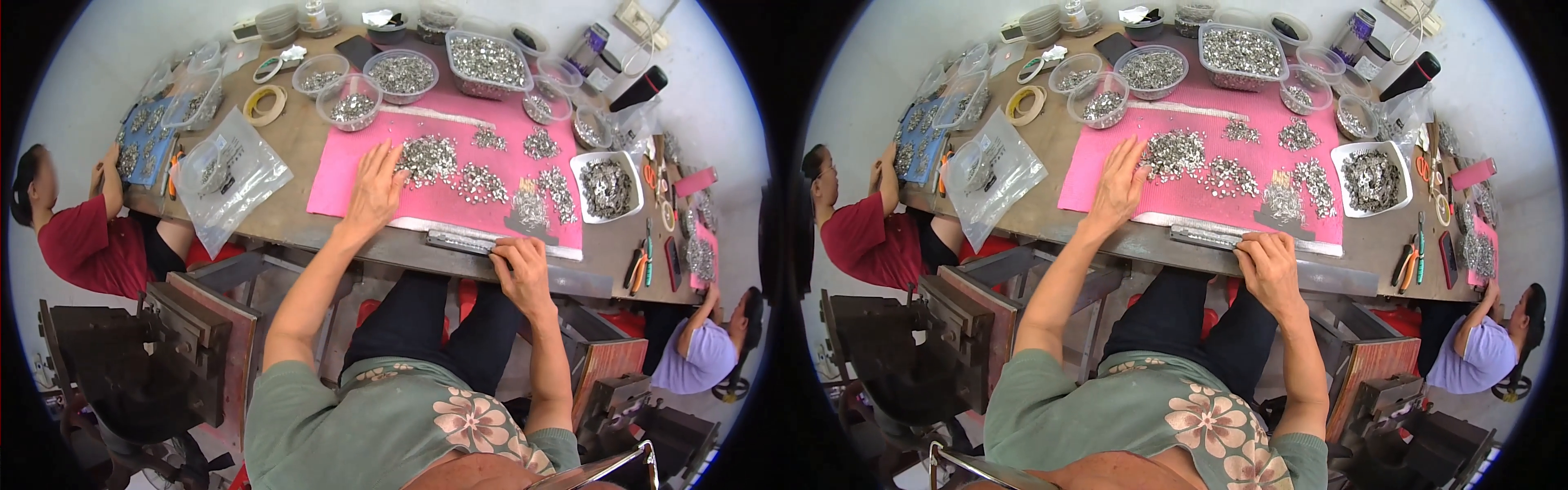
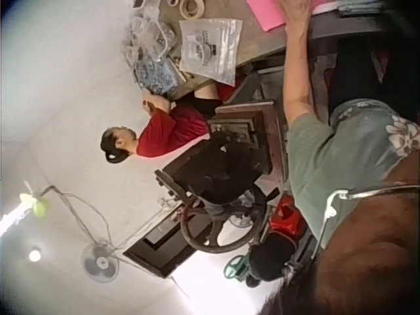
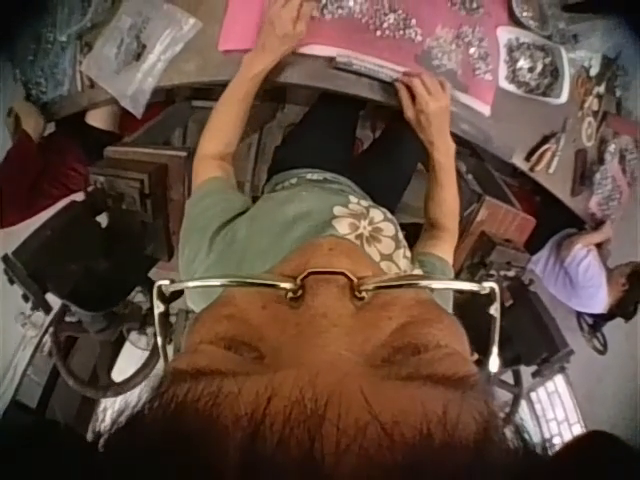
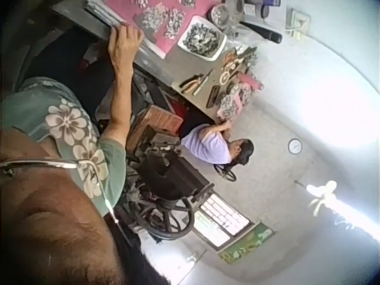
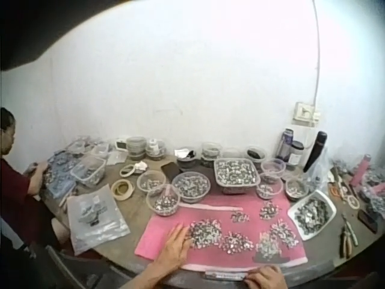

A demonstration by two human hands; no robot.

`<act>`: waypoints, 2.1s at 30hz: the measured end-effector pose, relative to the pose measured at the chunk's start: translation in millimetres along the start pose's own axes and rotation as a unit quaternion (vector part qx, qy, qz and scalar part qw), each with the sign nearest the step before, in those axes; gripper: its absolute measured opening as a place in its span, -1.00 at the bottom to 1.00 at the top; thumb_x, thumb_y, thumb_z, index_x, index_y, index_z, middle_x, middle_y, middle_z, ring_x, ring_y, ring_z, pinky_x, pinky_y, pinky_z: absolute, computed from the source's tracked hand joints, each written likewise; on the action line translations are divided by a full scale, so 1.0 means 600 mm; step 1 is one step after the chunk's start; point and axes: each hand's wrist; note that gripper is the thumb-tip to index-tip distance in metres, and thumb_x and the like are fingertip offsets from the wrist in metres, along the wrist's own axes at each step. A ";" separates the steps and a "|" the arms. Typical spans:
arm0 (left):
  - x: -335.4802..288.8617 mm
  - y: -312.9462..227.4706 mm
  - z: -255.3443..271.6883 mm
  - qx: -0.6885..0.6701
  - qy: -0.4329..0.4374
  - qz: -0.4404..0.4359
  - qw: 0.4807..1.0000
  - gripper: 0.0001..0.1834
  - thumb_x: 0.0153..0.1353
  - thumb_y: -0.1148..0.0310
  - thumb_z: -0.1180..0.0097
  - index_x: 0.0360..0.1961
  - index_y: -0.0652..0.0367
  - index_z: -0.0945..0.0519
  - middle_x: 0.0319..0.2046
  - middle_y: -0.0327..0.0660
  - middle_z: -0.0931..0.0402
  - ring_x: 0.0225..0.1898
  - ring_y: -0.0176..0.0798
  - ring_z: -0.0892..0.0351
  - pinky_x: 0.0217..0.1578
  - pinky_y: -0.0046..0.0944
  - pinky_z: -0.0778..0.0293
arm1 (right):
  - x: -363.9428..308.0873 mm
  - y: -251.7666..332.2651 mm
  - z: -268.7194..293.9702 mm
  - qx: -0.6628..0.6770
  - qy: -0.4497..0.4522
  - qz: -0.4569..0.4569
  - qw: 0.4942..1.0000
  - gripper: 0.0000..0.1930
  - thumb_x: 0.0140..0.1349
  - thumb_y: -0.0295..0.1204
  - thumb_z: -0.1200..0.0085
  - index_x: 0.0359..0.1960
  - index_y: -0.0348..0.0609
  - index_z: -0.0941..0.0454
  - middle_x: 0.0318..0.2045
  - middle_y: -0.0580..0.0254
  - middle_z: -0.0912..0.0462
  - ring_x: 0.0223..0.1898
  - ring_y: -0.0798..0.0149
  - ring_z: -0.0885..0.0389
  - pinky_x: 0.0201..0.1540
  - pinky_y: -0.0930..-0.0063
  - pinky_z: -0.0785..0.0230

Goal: The person positions a metal mold into a press machine and turns the handwheel. Then, the person places small metal pieces one by one into the slot of the metal mold on the table by hand.

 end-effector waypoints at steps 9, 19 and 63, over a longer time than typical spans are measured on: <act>0.019 0.011 -0.025 0.083 0.196 -0.035 0.976 -0.30 0.47 0.08 0.04 0.40 0.44 -0.24 0.44 0.30 -0.12 0.46 0.38 -0.09 0.42 0.32 0.02 | 0.173 -0.060 -0.080 0.073 0.035 -0.030 0.996 -0.84 0.24 -0.59 -0.17 -0.14 -0.27 -0.63 -0.22 0.06 -0.65 -0.16 -0.01 -0.61 0.02 0.12 -0.38; 0.025 0.025 -0.016 0.113 0.234 -0.034 0.965 -0.32 0.49 0.13 0.07 0.46 0.39 -0.17 0.49 0.19 -0.07 0.52 0.21 -0.03 0.46 0.28 0.08 | 0.226 -0.051 -0.198 -0.057 0.139 0.078 0.986 -0.46 0.24 -0.54 0.04 0.29 -0.48 -0.35 0.32 -0.25 -0.41 0.37 -0.20 -0.35 0.44 -0.04 -0.17; 0.085 0.044 -0.013 0.004 0.076 -0.009 0.997 -0.92 0.19 0.47 -0.24 -0.34 0.23 -0.59 -0.38 -0.03 -0.59 -0.27 0.11 -0.55 -0.21 0.07 -0.39 | 0.127 -0.033 -0.101 -0.002 0.121 0.055 0.991 -0.93 0.20 -0.50 -0.23 -0.35 -0.20 -0.59 -0.37 0.13 -0.54 -0.24 0.05 -0.53 -0.13 0.17 -0.34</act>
Point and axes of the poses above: each hand's wrist, its own x-axis towards the middle knuckle, its own z-axis out of the back of the hand, y = z × x
